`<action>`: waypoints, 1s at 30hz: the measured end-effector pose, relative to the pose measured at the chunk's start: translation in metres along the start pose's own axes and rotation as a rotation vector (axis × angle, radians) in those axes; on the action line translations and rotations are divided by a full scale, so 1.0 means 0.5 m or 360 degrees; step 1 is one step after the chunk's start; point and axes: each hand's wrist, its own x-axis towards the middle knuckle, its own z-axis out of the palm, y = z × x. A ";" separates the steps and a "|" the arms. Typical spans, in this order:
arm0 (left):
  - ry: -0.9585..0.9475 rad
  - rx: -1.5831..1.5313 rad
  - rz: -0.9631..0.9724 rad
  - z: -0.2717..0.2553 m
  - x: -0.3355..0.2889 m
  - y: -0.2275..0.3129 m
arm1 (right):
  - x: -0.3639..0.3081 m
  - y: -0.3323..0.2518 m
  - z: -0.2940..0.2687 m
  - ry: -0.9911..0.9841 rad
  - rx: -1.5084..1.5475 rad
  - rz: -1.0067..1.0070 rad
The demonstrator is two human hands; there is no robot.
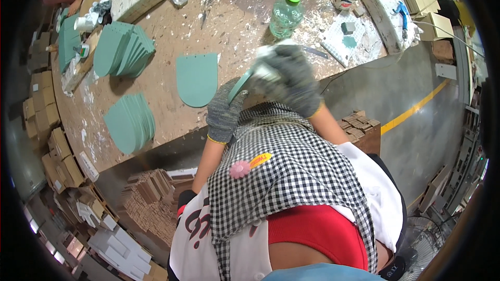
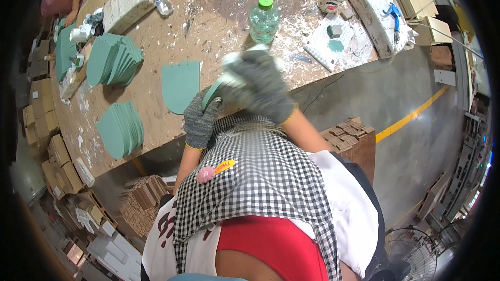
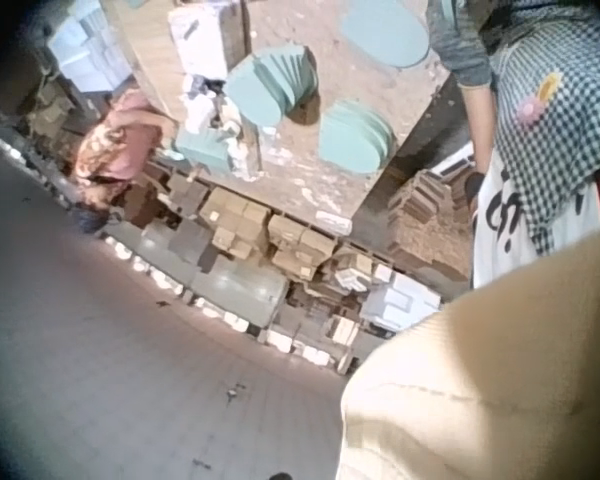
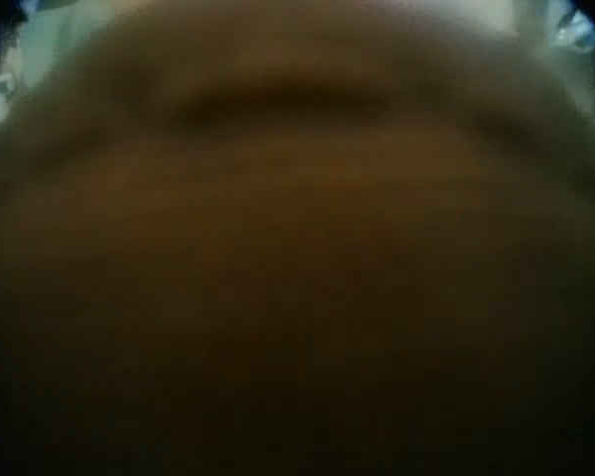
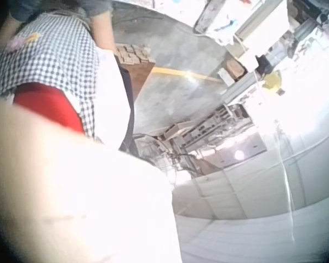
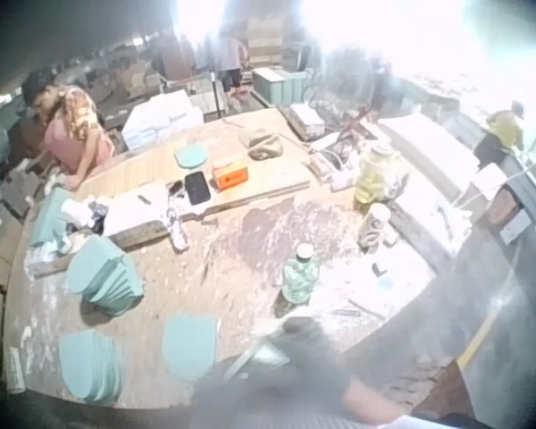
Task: The person wipes several green plastic components one at a time using a white cloth and a liquid from a bottle, then places the finished pieces into a stack on the workbench.
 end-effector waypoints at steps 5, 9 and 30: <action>0.0016 0.0155 0.0068 0.027 -0.022 -0.051 | 0.003 0.039 0.101 -0.0409 -0.0019 -0.0375; 0.0218 0.0253 0.0078 0.018 -0.012 0.030 | -0.078 0.195 0.218 0.0128 0.1804 0.1163; 0.0832 0.0244 0.0145 -0.131 -0.027 -0.144 | 0.033 0.159 0.107 -0.0480 -0.0266 0.0329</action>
